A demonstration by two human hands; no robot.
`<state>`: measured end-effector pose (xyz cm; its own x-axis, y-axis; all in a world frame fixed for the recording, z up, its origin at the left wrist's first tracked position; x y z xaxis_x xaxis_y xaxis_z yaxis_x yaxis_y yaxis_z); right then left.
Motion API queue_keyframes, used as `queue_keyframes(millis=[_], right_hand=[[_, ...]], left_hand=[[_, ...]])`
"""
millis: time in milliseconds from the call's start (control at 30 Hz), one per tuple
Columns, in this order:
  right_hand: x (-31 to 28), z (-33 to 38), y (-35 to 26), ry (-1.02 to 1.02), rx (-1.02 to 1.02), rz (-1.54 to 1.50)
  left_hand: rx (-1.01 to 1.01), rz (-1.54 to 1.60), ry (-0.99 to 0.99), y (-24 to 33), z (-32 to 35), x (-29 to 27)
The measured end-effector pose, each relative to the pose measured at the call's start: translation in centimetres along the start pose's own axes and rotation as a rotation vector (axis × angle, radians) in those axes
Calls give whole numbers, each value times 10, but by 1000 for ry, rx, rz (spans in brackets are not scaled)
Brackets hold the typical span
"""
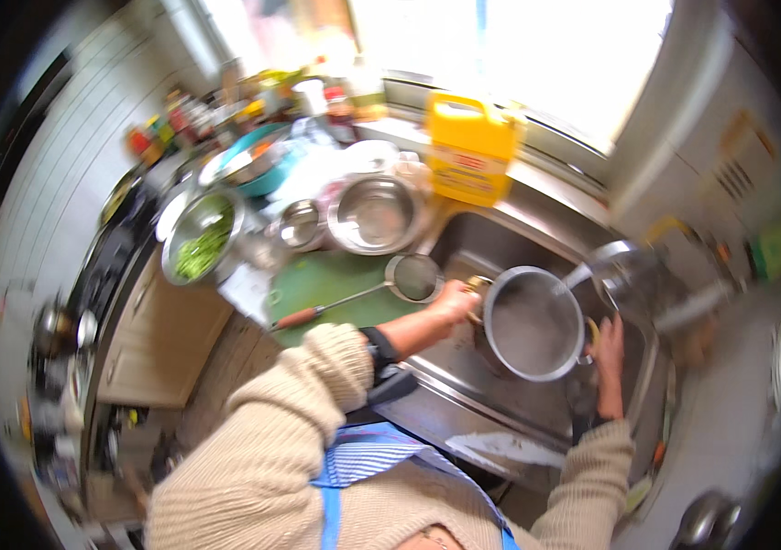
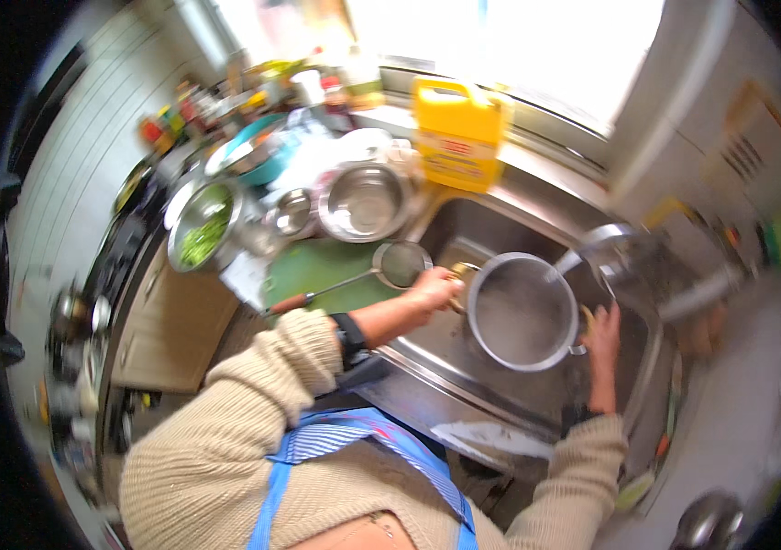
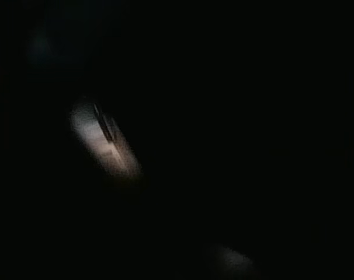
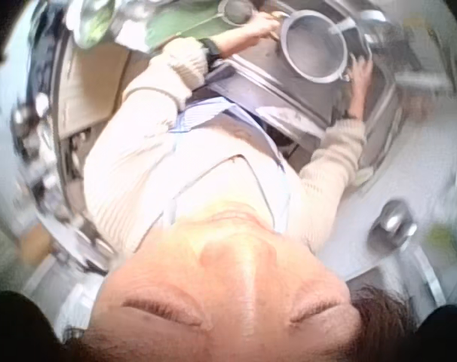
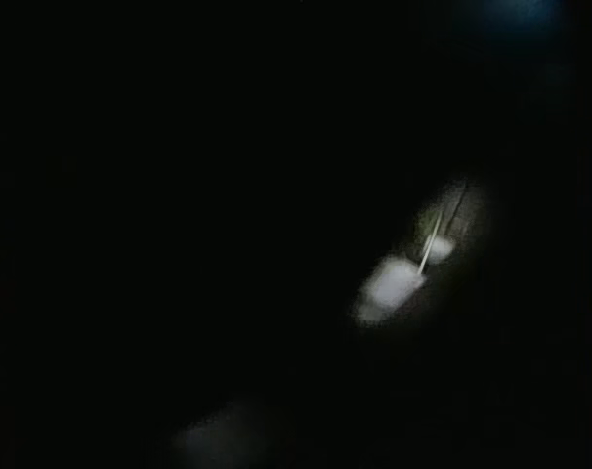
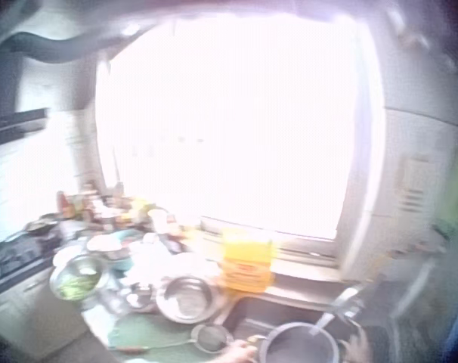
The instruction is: The person stir-fries mixed vegetables in a pan, adds seasonings, and transfers cooked portions to a bowl. They also handle a pot of boiling water, rinse it in the sink, and add green beans to the pan.
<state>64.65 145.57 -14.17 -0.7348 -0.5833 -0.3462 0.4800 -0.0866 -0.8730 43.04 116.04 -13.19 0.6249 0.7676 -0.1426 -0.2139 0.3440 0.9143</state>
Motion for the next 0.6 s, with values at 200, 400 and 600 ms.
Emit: queue_keyframes(millis=[200, 400, 600], right_hand=[[5, -41, 71, -94, 128, -67], [5, -55, 82, -144, 258, -15], [-4, -52, 84, -187, 353, 173]], left_hand=[[-56, -60, 120, -9, -16, 15], [-200, -208, 147, -9, -25, 27], [-259, -172, 70, -1, -18, 28]])
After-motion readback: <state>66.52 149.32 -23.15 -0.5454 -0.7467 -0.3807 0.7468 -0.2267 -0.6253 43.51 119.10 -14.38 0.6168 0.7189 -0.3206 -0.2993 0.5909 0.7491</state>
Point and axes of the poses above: each hand's wrist, its own z-axis away from the middle knuckle, its own x-axis out of the palm, y = z × x, the point moved 2 cm from there along -z, towards the middle knuckle, and after that the axes turned 9 degrees about x, right-handed, at the moved point
